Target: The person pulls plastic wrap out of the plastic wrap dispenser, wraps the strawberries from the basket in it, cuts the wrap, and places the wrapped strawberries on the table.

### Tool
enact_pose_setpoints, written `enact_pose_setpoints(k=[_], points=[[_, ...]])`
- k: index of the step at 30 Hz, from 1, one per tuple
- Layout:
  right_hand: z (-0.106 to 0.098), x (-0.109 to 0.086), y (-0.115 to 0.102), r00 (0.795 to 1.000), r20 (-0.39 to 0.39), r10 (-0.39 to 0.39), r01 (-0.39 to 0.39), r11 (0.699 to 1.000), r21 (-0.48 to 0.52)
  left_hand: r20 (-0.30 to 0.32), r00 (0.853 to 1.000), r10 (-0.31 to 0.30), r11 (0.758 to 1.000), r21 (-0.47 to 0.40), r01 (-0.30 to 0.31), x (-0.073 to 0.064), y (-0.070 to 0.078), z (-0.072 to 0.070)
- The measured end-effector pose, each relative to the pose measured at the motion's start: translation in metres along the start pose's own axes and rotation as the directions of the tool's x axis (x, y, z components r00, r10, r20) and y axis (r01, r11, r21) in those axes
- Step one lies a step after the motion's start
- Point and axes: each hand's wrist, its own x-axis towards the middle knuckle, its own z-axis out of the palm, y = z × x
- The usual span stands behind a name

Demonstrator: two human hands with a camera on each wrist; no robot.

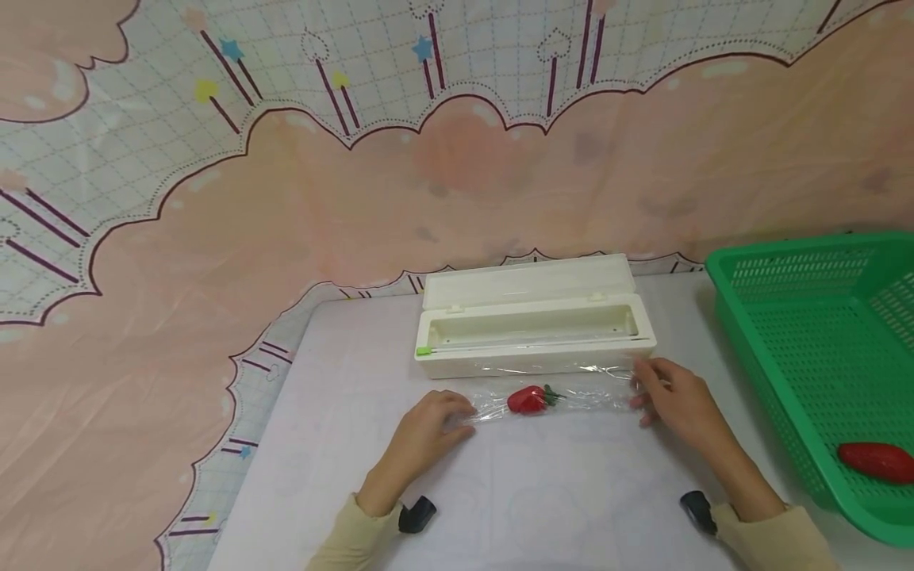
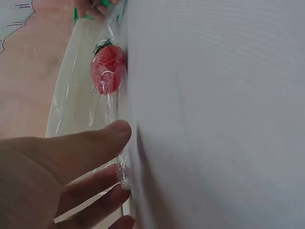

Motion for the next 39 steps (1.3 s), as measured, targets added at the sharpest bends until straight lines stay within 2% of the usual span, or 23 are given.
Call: enact_pose_setpoints(k=[12, 15, 19, 23, 27, 32, 39], points=[[-0.012, -0.004, 0.003, 0.999, -0.031, -0.021, 0.022, 0.999, 0.032, 0.007, 0.999, 0.034, 0.997, 0.075, -0.034, -0.001, -0.002, -0.001], [-0.012, -0.005, 0.002, 0.998, -0.056, -0.037, 0.039, 0.998, 0.040, -0.012, 0.998, 0.065, 0.993, 0.097, -0.064, 0.000, -0.001, -0.002], [-0.013, -0.004, -0.001, 0.996, -0.073, -0.050, 0.054, 0.996, 0.064, -0.048, 0.989, 0.137, 0.987, 0.095, -0.132, 0.002, 0.005, -0.001], [-0.014, -0.003, -0.001, 0.998, -0.058, -0.024, 0.027, 0.998, 0.052, -0.016, 0.983, 0.182, 0.981, 0.076, -0.180, 0.006, 0.011, 0.002], [-0.017, -0.001, 0.002, 1.000, -0.013, 0.011, -0.010, 0.997, 0.081, 0.051, 0.983, 0.178, 0.977, 0.113, -0.182, 0.008, 0.013, 0.006], [-0.024, 0.001, 0.006, 0.999, 0.031, 0.012, -0.016, 0.991, 0.135, 0.074, 0.981, 0.181, 0.972, 0.136, -0.190, 0.010, 0.012, 0.006], [-0.027, -0.001, 0.005, 1.000, -0.013, -0.025, 0.027, 0.992, 0.126, 0.083, 0.985, 0.152, 0.982, 0.099, -0.160, 0.007, 0.009, 0.003]])
